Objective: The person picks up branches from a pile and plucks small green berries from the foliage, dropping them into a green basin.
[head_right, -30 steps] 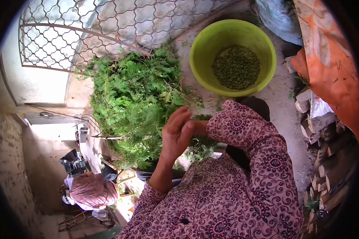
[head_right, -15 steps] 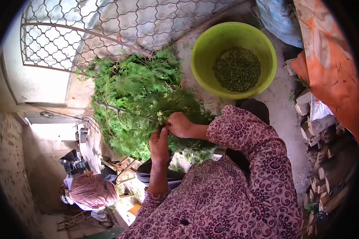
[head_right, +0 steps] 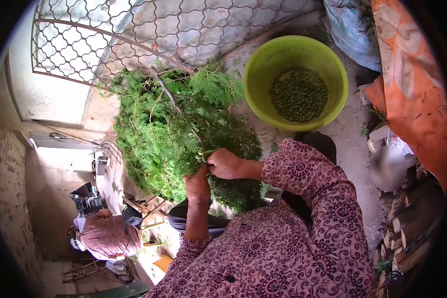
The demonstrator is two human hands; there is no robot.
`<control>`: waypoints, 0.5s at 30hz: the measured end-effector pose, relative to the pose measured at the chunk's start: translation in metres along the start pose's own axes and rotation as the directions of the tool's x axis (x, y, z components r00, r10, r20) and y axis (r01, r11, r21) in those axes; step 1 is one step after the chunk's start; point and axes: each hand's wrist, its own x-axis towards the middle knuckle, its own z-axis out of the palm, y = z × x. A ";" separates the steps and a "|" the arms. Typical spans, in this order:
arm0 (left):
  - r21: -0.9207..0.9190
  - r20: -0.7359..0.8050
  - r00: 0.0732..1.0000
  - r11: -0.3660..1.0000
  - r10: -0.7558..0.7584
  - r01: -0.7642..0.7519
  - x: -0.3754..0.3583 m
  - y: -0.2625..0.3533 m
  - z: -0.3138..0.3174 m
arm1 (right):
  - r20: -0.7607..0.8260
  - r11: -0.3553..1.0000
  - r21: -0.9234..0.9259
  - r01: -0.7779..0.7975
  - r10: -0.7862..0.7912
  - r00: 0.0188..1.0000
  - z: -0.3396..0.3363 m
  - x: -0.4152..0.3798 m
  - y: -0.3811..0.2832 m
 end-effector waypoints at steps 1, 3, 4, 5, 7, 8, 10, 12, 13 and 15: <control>-0.024 0.003 1.000 1.000 0.013 -0.013 0.005 -0.004 -0.004 | 0.002 1.000 -0.002 0.001 -0.001 1.000 -0.004 0.002 -0.003; -0.056 -0.007 1.000 0.998 0.027 -0.027 0.009 -0.004 -0.007 | 0.039 0.998 -0.055 0.014 -0.012 0.999 -0.012 0.005 -0.006; -0.056 -0.007 1.000 0.998 0.026 -0.026 0.011 -0.005 -0.011 | 0.039 0.998 -0.055 0.013 -0.011 0.999 -0.018 0.006 -0.008; 0.063 0.027 0.996 0.994 0.084 -0.085 0.014 -0.008 -0.016 | 0.080 1.000 -0.006 0.009 -0.009 0.997 -0.027 0.008 -0.009; 0.039 0.063 0.994 0.995 0.085 -0.087 0.017 -0.004 -0.020 | 0.131 0.994 0.093 -0.052 0.040 0.991 -0.046 0.014 -0.008; 0.037 0.061 0.995 0.996 0.083 -0.086 0.017 -0.004 -0.021 | 0.135 0.994 0.092 -0.054 0.041 0.990 -0.053 0.016 -0.009; -0.009 0.061 0.994 0.996 0.090 -0.089 0.017 -0.003 -0.023 | 0.079 0.892 0.290 -0.347 0.340 0.937 -0.064 0.020 -0.010; 0.037 0.051 0.993 0.993 0.106 -0.108 0.017 -0.001 -0.021 | 0.071 0.875 0.339 -0.346 0.343 0.937 -0.066 0.023 -0.007; 0.036 0.038 0.993 0.993 0.115 -0.116 0.016 -0.001 -0.021 | 0.070 0.841 0.411 -0.351 0.355 0.932 -0.068 0.023 -0.012; 0.027 0.034 0.992 0.992 0.121 -0.122 0.015 0.001 -0.019 | 0.084 0.802 0.498 -0.331 0.334 0.939 -0.064 0.026 -0.013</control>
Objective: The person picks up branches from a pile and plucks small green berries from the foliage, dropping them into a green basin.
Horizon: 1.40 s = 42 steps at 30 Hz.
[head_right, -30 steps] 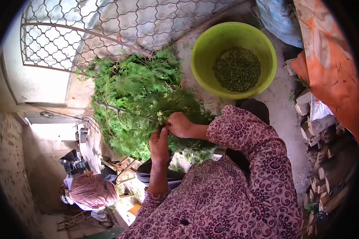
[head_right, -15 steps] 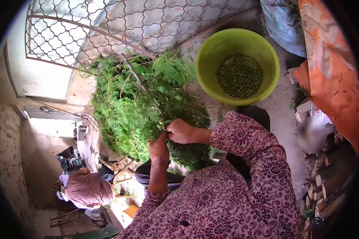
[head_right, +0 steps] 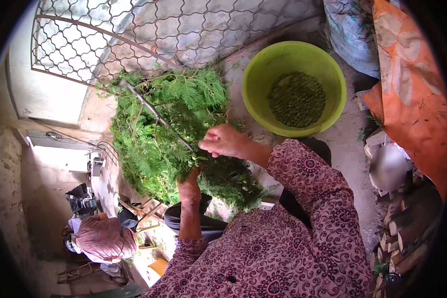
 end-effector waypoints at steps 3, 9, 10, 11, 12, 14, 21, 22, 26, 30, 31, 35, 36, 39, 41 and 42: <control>-0.015 0.041 0.996 0.996 -0.082 0.083 0.003 0.000 -0.001 | 0.064 0.999 -0.043 0.015 -0.012 0.998 0.011 0.004 0.003; -0.023 0.089 0.995 0.998 -0.055 0.057 0.018 -0.011 -0.003 | 0.036 0.961 -0.267 0.064 -0.056 0.998 0.025 0.025 0.019; -0.059 0.093 0.993 0.995 -0.070 0.076 0.019 -0.007 -0.002 | 0.026 0.957 -0.288 0.030 -0.023 0.999 0.024 0.026 0.018; -0.068 0.097 0.992 0.994 -0.075 0.082 0.023 -0.009 -0.005 | 0.013 0.951 -0.309 -0.006 0.010 1.000 0.024 0.028 0.015; -0.078 0.122 0.983 0.986 -0.138 0.148 0.028 -0.010 -0.010 | 0.007 0.948 -0.318 -0.016 0.019 1.000 0.023 0.028 0.011; -0.008 0.182 0.962 0.978 -0.202 0.207 0.040 -0.013 -0.018 | 0.077 0.967 -0.245 -0.071 0.092 0.993 0.022 0.028 0.003; -0.341 0.248 0.962 0.919 -0.116 0.199 0.071 -0.025 -0.020 | -0.010 0.960 -0.018 -0.281 0.281 0.960 0.028 0.042 -0.003; -0.245 0.293 0.949 0.950 -0.119 0.195 0.078 -0.028 -0.024 | -0.037 0.964 -0.016 -0.264 0.263 0.964 0.030 0.044 -0.008; -0.323 0.281 0.940 0.904 -0.192 0.281 0.114 -0.033 -0.041 | -0.150 0.989 0.142 -0.035 0.056 0.987 0.014 0.052 -0.031; -0.312 0.324 0.929 0.906 -0.181 0.285 0.129 -0.013 -0.048 | -0.117 0.940 0.294 -0.172 0.214 0.970 0.019 0.081 -0.014; -0.315 0.322 0.929 0.905 -0.182 0.286 0.131 -0.010 -0.050 | -0.116 0.940 0.292 -0.176 0.217 0.969 0.018 0.085 -0.007; -0.255 0.401 0.904 0.929 -0.149 0.267 0.136 -0.008 -0.057 | -0.020 0.858 0.472 -0.203 0.240 0.971 0.021 0.096 0.008; -0.262 0.406 0.906 0.934 -0.122 0.243 0.137 -0.005 -0.056 | -0.035 0.884 0.426 -0.193 0.229 0.973 0.020 0.096 0.009; -0.270 0.429 0.898 0.934 -0.101 0.234 0.140 -0.005 -0.056 | -0.116 0.960 0.222 -0.172 0.202 0.973 0.028 0.100 0.000; -0.275 0.396 0.907 0.924 -0.142 0.265 0.141 -0.006 -0.050 | -0.183 0.984 0.059 -0.167 0.175 0.967 0.030 0.103 -0.001; -0.275 0.415 0.901 0.926 -0.127 0.257 0.142 -0.004 -0.047 | -0.141 0.981 -0.045 -0.189 0.181 0.973 0.029 0.104 0.002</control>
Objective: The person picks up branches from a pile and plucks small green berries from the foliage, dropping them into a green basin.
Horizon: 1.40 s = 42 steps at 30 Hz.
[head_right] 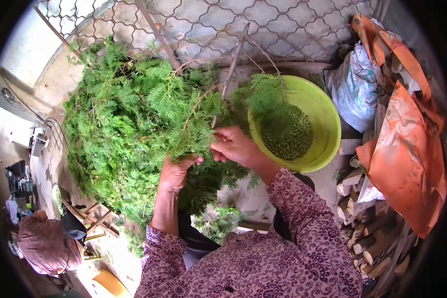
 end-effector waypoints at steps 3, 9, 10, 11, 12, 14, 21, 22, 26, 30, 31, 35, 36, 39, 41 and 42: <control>0.009 0.028 1.000 1.000 -0.009 0.008 0.004 -0.005 0.003 | 0.053 0.993 -0.116 -0.004 0.010 0.999 0.000 0.004 -0.002; -0.152 -0.019 0.996 0.985 -0.082 0.078 0.009 -0.008 0.008 | -0.022 0.979 -0.194 0.058 -0.064 0.998 -0.003 0.010 0.007; -0.201 -0.022 0.995 0.975 -0.101 0.095 0.010 -0.010 0.009 | -0.038 0.995 -0.085 0.062 -0.065 0.997 -0.002 0.010 0.008; -0.247 -0.024 0.992 0.962 -0.122 0.112 0.010 -0.011 0.009 | -0.056 0.997 0.028 0.066 -0.064 0.996 -0.002 0.010 0.009; -0.249 -0.025 0.992 0.962 -0.120 0.110 0.010 -0.012 0.009 | -0.054 0.997 0.026 0.066 -0.065 0.996 -0.005 0.013 0.012; -0.285 -0.035 0.986 0.947 -0.162 0.145 0.010 -0.013 0.010 | 0.027 0.764 0.643 0.053 -0.091 0.995 -0.018 0.020 0.017; -0.196 -0.075 0.988 0.974 -0.134 0.118 0.007 -0.018 0.009 | 0.056 0.895 0.430 -0.120 0.106 0.993 -0.015 0.012 0.004; -0.161 -0.081 0.988 0.980 -0.131 0.116 0.007 -0.019 0.009 | 0.053 0.969 0.229 -0.092 0.082 0.995 -0.016 0.013 0.004; -0.116 -0.091 0.992 0.991 -0.084 0.073 0.008 -0.028 0.005 | -0.046 0.995 -0.103 0.016 -0.021 0.999 -0.005 0.018 0.008; -0.036 -0.083 0.991 0.994 -0.103 0.100 0.010 -0.032 0.005 | 0.108 0.896 -0.374 0.239 -0.214 0.971 -0.001 0.023 0.018; -0.057 -0.115 0.986 0.991 -0.124 0.118 0.010 -0.031 0.005 | 0.098 0.856 -0.462 0.231 -0.209 0.973 -0.001 0.024 0.018; -0.029 -0.059 0.994 0.996 -0.089 0.087 0.007 -0.021 0.006 | 0.120 0.983 -0.136 0.119 -0.103 0.987 -0.005 0.020 0.013; -0.078 -0.051 0.996 0.994 -0.077 0.073 0.006 -0.020 0.007 | 0.131 0.997 0.081 0.012 -0.023 0.991 -0.004 0.018 0.010; -0.132 -0.013 0.995 0.986 -0.104 0.101 0.005 -0.020 0.004 | 0.089 0.885 0.461 -0.069 0.031 0.996 0.000 0.018 0.003; -0.152 -0.008 0.992 0.981 -0.125 0.122 0.002 -0.019 0.007 | 0.015 0.790 0.612 -0.027 0.023 1.000 -0.001 0.020 0.000; -0.128 -0.002 0.992 0.984 -0.124 0.123 0.002 -0.021 0.006 | 0.049 0.856 0.513 -0.053 0.033 0.998 -0.005 0.020 0.000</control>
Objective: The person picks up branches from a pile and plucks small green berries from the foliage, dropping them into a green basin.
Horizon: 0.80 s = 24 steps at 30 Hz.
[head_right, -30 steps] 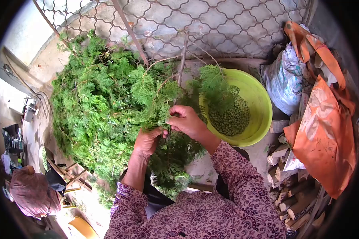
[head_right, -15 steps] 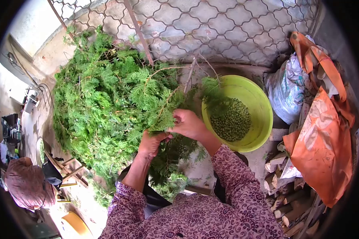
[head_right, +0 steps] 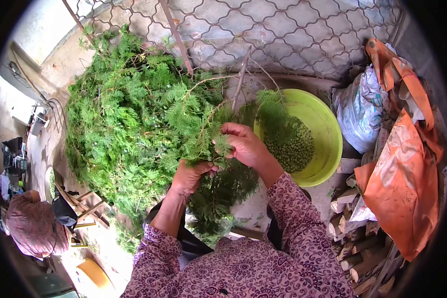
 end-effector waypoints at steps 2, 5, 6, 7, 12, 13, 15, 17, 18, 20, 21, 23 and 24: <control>0.005 -0.009 1.000 1.000 0.001 -0.001 -0.001 0.000 0.000 | 0.063 0.940 -0.336 -0.057 0.082 0.995 -0.018 0.002 0.002; 0.051 -0.019 0.999 0.998 0.034 -0.033 -0.001 -0.003 -0.003 | 0.238 0.760 -0.614 0.210 -0.075 0.968 0.002 0.000 0.011; 0.093 -0.018 0.998 0.994 0.065 -0.063 -0.001 -0.006 -0.004 | 0.209 0.776 -0.616 0.131 0.001 0.978 0.003 0.000 0.017; 0.093 -0.020 0.998 0.994 0.063 -0.061 0.000 -0.007 -0.005 | 0.209 0.778 -0.615 0.129 0.003 0.978 0.003 -0.001 0.018; 0.330 -0.055 0.997 0.944 0.046 -0.025 -0.002 -0.009 -0.008 | 0.144 0.442 -0.879 0.178 -0.111 0.983 0.017 -0.012 0.008; 0.331 -0.054 0.998 0.943 0.043 -0.022 -0.003 -0.010 -0.008 | 0.141 0.444 -0.879 0.176 -0.111 0.984 0.017 -0.013 0.009; 0.420 -0.130 0.990 0.908 0.049 0.011 -0.004 -0.011 -0.007 | 0.114 0.371 -0.917 0.146 -0.107 0.988 0.018 -0.012 0.009; 0.391 -0.087 0.994 0.920 0.071 -0.032 0.000 -0.018 -0.010 | 0.193 0.304 -0.922 0.241 -0.178 0.965 0.009 -0.008 0.018; 0.359 -0.045 0.995 0.931 0.094 -0.072 0.001 -0.021 -0.011 | 0.273 0.230 -0.916 0.328 -0.241 0.931 0.006 -0.007 0.021; 0.390 -0.044 0.997 0.920 0.060 -0.038 0.003 -0.023 -0.013 | 0.318 0.171 -0.911 0.375 -0.288 0.903 0.004 -0.008 0.021; 0.420 -0.046 0.999 0.907 0.028 -0.006 0.002 -0.019 -0.011 | 0.366 0.108 -0.901 0.420 -0.330 0.870 0.003 -0.008 0.021; 0.351 0.016 1.000 0.936 0.019 -0.024 0.000 -0.011 -0.005 | 0.349 0.200 -0.891 0.408 -0.276 0.896 -0.014 -0.002 0.029; 0.276 0.070 0.997 0.960 0.022 -0.041 -0.003 -0.006 -0.001 | 0.343 0.288 -0.872 0.395 -0.217 0.914 -0.017 -0.001 0.029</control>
